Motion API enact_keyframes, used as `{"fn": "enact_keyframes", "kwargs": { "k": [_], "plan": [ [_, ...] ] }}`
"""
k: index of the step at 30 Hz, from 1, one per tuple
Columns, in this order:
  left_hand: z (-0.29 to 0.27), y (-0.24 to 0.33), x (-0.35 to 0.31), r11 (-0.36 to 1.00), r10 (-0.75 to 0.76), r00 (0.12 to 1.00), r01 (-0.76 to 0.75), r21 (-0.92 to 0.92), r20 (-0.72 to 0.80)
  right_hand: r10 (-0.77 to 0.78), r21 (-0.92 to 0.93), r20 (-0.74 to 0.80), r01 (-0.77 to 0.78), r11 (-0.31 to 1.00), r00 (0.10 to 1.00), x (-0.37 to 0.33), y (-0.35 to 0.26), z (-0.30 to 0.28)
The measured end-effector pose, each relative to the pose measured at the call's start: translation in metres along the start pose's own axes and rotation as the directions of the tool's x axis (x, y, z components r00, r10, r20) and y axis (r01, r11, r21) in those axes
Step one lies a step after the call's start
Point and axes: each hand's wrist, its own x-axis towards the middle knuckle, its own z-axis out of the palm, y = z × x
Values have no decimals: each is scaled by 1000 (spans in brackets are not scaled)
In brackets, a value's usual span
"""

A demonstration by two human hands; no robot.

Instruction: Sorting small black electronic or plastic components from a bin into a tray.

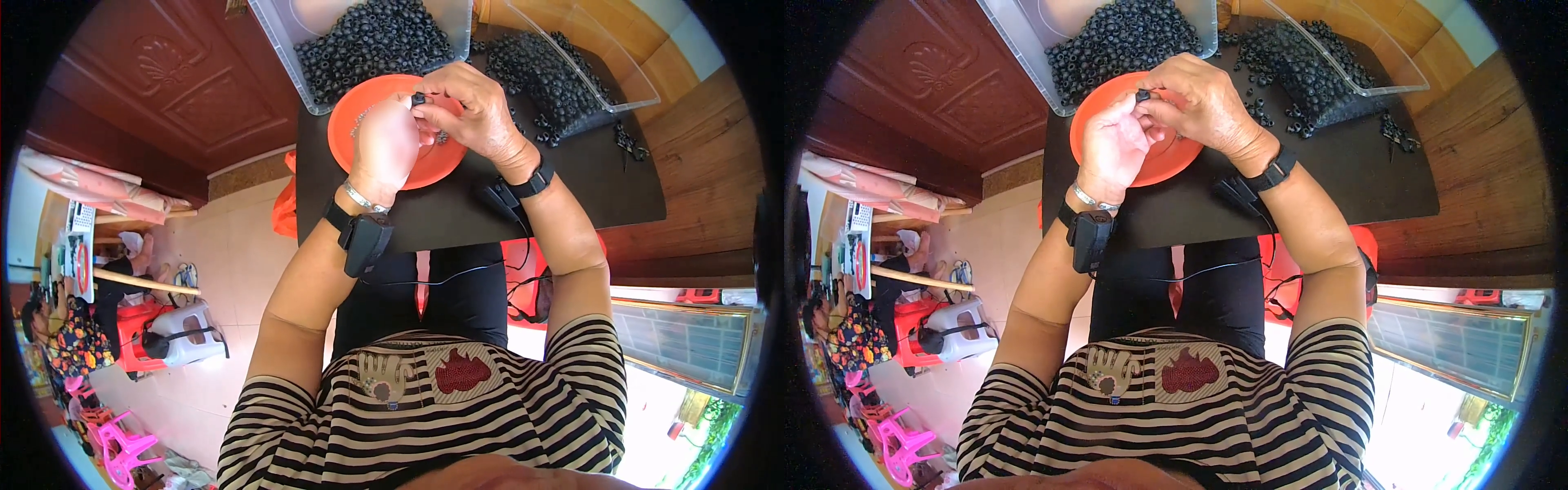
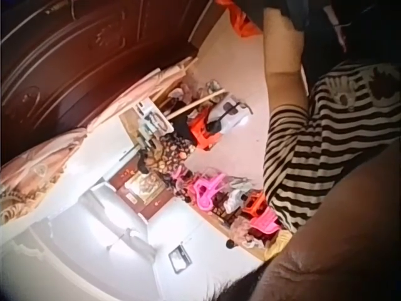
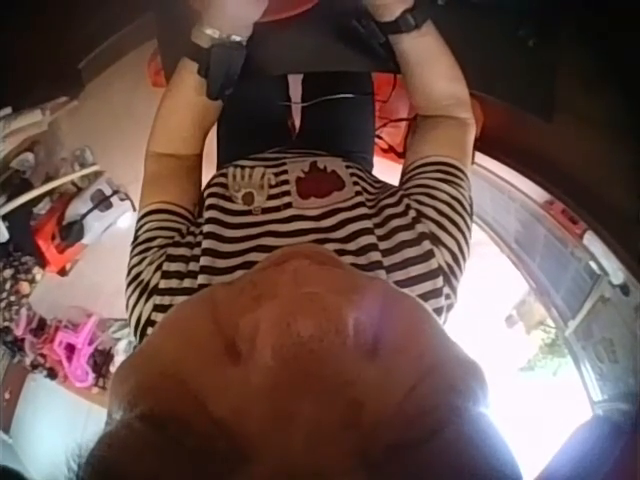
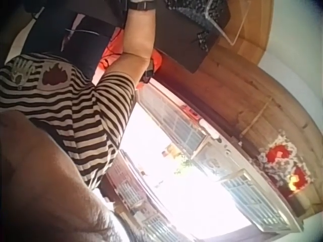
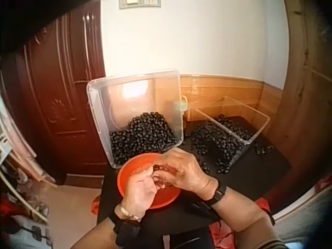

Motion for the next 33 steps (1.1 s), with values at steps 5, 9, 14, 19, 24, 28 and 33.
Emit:
{"fn": "enact_keyframes", "kwargs": {
  "k": [5,9,14,19,24,28,33],
  "plan": [
    [-2,-1,1,999,18,999,-20,31,35,11,0,-5,-11,1000,1000,1,-4,0],
    [3,0,-1,1000,12,1000,-12,-20,-13,3,26,2,-3,1000,1000,2,-6,-1],
    [3,0,0,999,27,1000,-27,30,-3,0,62,-13,1,998,1000,-1,4,2],
    [3,0,-1,999,32,999,-31,42,-19,53,65,-9,-53,996,999,-1,1,2],
    [2,-1,-1,999,30,998,-29,29,-47,-23,-104,16,25,994,1000,2,-4,0],
    [-2,-2,0,1000,10,998,-8,27,-65,-9,-160,35,15,987,999,2,-7,2],
    [2,0,-1,997,21,997,-15,78,-80,-38,-230,25,43,972,999,1,-9,0]
  ]
}}
